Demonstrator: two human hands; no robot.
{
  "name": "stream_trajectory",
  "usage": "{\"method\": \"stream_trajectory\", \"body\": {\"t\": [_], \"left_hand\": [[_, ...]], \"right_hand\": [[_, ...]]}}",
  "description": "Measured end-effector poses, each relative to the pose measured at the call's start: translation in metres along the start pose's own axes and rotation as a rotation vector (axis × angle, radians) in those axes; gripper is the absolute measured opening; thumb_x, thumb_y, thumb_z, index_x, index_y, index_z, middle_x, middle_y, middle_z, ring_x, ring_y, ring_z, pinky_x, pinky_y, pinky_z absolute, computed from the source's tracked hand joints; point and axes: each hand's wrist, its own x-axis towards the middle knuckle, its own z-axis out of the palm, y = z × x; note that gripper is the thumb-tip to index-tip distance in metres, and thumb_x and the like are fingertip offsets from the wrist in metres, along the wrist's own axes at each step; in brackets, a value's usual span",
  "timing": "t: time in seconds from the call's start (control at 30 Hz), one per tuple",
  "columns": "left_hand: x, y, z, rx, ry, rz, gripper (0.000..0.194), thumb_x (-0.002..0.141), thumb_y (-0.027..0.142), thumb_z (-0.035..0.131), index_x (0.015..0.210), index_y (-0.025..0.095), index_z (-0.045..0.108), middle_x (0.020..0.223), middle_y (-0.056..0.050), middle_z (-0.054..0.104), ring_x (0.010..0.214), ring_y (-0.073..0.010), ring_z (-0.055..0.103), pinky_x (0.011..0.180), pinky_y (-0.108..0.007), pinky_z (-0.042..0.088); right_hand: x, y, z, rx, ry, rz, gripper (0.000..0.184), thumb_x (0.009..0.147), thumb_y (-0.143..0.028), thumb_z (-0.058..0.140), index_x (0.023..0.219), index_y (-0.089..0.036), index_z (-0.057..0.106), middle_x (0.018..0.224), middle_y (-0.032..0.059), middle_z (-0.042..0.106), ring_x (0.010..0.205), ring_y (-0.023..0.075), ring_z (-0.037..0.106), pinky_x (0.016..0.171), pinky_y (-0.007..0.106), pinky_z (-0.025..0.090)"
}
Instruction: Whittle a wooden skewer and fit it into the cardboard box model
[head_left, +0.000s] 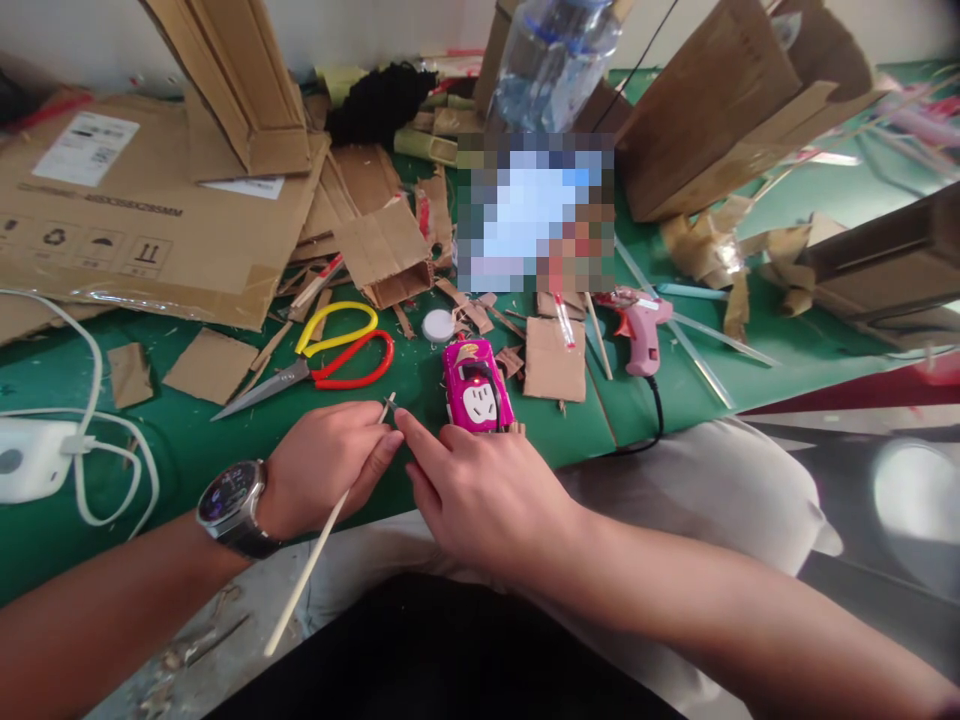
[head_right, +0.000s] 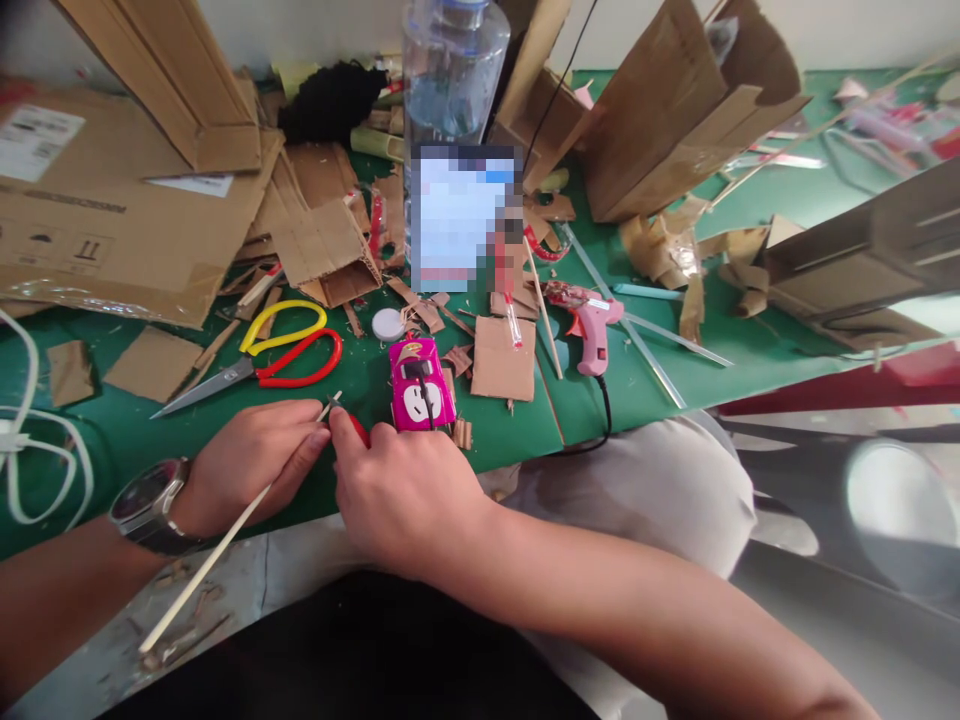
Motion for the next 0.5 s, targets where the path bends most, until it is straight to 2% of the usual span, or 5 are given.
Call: {"method": "stream_trajectory", "body": {"t": [0.1, 0.27, 0.5], "left_hand": [[0.0003, 0.0008, 0.0, 0.008, -0.014, 0.0, 0.046, 0.107, 0.028, 0.031, 0.071, 0.017, 0.059, 0.073, -0.006, 0.058, 0.067, -0.0176, 0.054, 0.063, -0.032, 0.041], [-0.0002, 0.0007, 0.0012, 0.03, -0.013, 0.004, 0.045, 0.106, 0.026, 0.032, 0.071, 0.017, 0.059, 0.074, -0.006, 0.058, 0.066, -0.0176, 0.054, 0.061, -0.032, 0.04], [-0.0003, 0.0004, 0.002, 0.042, -0.024, 0.0, 0.045, 0.106, 0.025, 0.032, 0.072, 0.017, 0.06, 0.073, -0.006, 0.059, 0.066, -0.0182, 0.055, 0.062, -0.033, 0.042]], "right_hand": [[0.0029, -0.0004, -0.0039, 0.017, -0.024, 0.015, 0.049, 0.099, -0.031, 0.047, 0.147, -0.018, 0.051, 0.081, 0.007, 0.072, 0.059, 0.0199, 0.067, 0.049, 0.029, 0.033], [0.0071, -0.0009, -0.0082, 0.046, -0.078, 0.033, 0.05, 0.099, -0.032, 0.046, 0.148, -0.019, 0.05, 0.085, 0.009, 0.074, 0.064, 0.0211, 0.069, 0.053, 0.028, 0.04], [0.008, -0.0029, -0.0077, 0.028, -0.076, 0.044, 0.051, 0.101, -0.033, 0.044, 0.15, -0.019, 0.047, 0.083, 0.0092, 0.074, 0.062, 0.0202, 0.069, 0.054, 0.028, 0.042]]}}
